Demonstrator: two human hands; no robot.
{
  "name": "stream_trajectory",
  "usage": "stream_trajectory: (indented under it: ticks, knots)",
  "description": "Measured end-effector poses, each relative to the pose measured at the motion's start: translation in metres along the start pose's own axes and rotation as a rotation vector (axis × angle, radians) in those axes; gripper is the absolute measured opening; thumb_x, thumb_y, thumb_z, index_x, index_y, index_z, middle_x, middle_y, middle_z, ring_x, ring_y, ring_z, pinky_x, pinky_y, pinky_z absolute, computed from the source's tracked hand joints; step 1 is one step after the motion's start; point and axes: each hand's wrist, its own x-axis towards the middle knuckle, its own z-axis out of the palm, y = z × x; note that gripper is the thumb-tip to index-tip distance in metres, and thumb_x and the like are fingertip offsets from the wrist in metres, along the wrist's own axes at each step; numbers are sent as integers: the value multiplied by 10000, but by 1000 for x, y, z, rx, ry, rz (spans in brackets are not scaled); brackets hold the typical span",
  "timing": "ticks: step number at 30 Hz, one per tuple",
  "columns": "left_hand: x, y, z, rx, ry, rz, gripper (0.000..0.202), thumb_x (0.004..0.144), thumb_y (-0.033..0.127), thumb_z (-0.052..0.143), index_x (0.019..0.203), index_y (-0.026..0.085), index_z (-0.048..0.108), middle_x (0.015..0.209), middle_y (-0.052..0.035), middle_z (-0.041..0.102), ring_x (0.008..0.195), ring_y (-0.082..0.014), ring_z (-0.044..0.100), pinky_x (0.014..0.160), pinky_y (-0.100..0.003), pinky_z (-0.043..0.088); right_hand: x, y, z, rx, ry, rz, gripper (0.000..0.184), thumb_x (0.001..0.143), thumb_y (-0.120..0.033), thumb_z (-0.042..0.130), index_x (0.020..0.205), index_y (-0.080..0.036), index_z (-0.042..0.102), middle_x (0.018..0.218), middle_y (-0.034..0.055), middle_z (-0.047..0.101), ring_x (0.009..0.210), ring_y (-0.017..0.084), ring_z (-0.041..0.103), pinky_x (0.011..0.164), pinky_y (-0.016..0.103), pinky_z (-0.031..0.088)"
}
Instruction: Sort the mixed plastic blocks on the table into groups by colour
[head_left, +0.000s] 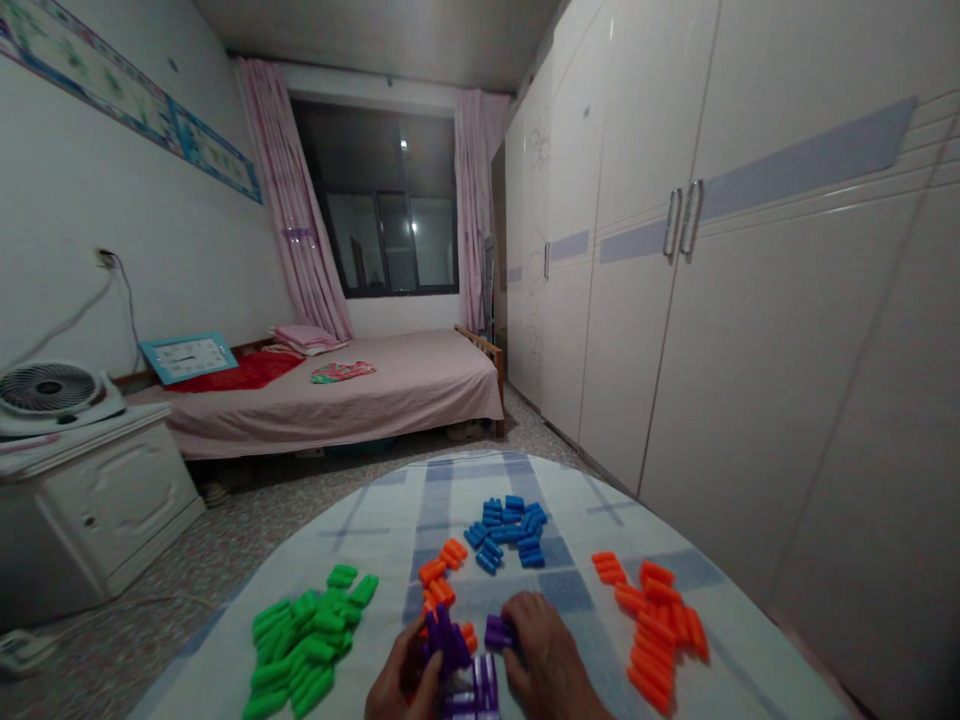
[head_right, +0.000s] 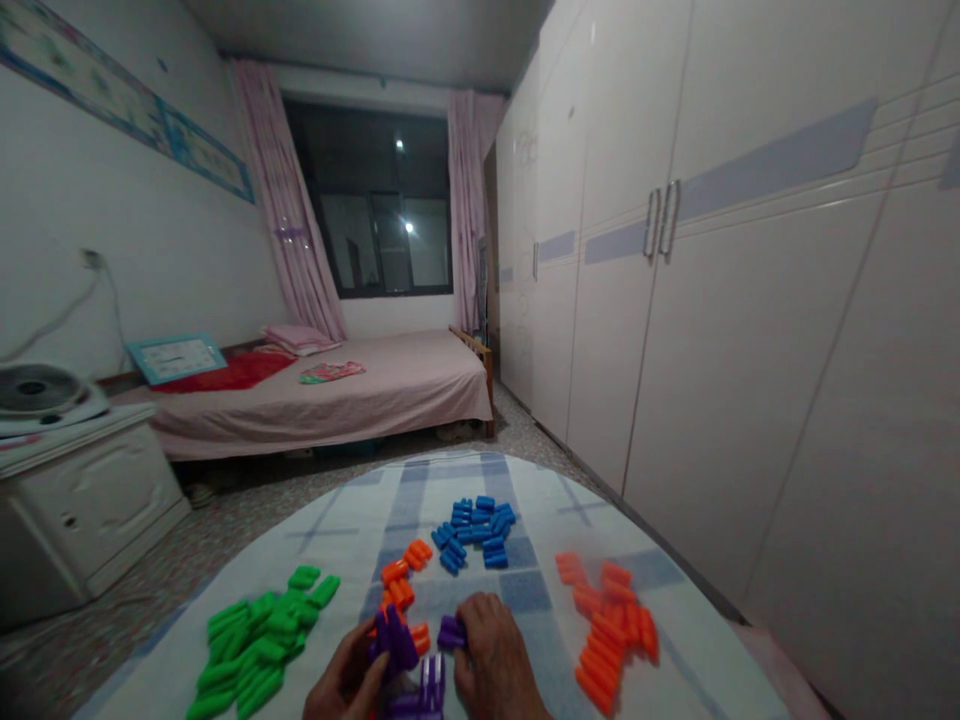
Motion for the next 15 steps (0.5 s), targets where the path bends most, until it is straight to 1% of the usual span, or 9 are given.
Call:
stream_trajectory:
  ticks: [3,4,5,8,9,10,12,13,15]
  knots:
    - [-1,11,-6,38,-37,-37,472,697,431,651,1099,189,597,1024,-63,702,922,-226,666,796,-303,542,-2,-3,-4,46,-14,11,307,662,-24,429,890,-195,545,837,33,580,801,173,529,735,290,401]
    - [-2,16,-8,50,-90,-53,466,704,412,652,1109,188,595,1031,-65,697,918,-224,664,791,-308,542,-2,-5,-7,82,-29,20,283,673,-37,429,875,-194,551,821,30,582,786,171,535,718,288,402]
    - [-3,20,-9,69,-116,-49,460,714,400,647,1119,188,593,1023,-66,695,888,-218,667,764,-308,545,-2,-8,-11,128,-22,47,270,686,-61,442,887,-194,562,831,32,592,797,174,544,728,294,406]
    - [-5,28,-10,103,-130,-39,439,748,372,617,1141,181,577,976,-63,682,779,-181,661,703,-297,542,4,-15,-20,387,-25,145,327,724,-142,481,1028,-211,580,957,36,628,844,169,571,769,301,423]
    - [-5,29,-10,109,-137,-48,442,756,367,610,1156,184,566,969,-59,677,755,-168,656,692,-292,540,7,-16,-22,480,-16,190,320,727,-166,498,1028,-216,594,985,36,630,874,173,573,785,306,423]
    - [-5,30,-10,116,-138,-63,441,755,365,612,1156,187,566,955,-55,675,731,-160,651,672,-286,538,9,-16,-24,581,-38,236,312,727,-190,519,1027,-216,602,987,36,635,872,173,576,772,302,427]
    - [-6,29,-9,118,-157,-81,427,757,365,614,1144,188,569,952,-54,670,713,-151,644,650,-276,534,11,-17,-26,786,-95,367,292,732,-240,545,1016,-208,608,862,22,640,724,149,570,649,270,425]
    - [-7,29,-8,115,-169,-86,417,757,366,616,1131,186,574,956,-57,669,714,-151,643,645,-273,532,11,-17,-26,877,-135,426,278,730,-259,559,998,-201,608,790,10,628,639,131,545,583,252,404]
    - [-8,28,-8,102,-201,-93,400,758,367,619,1108,178,581,964,-63,670,724,-153,644,644,-268,528,9,-18,-27,1014,-213,500,242,721,-276,583,947,-194,606,706,-9,603,547,109,498,516,233,369]
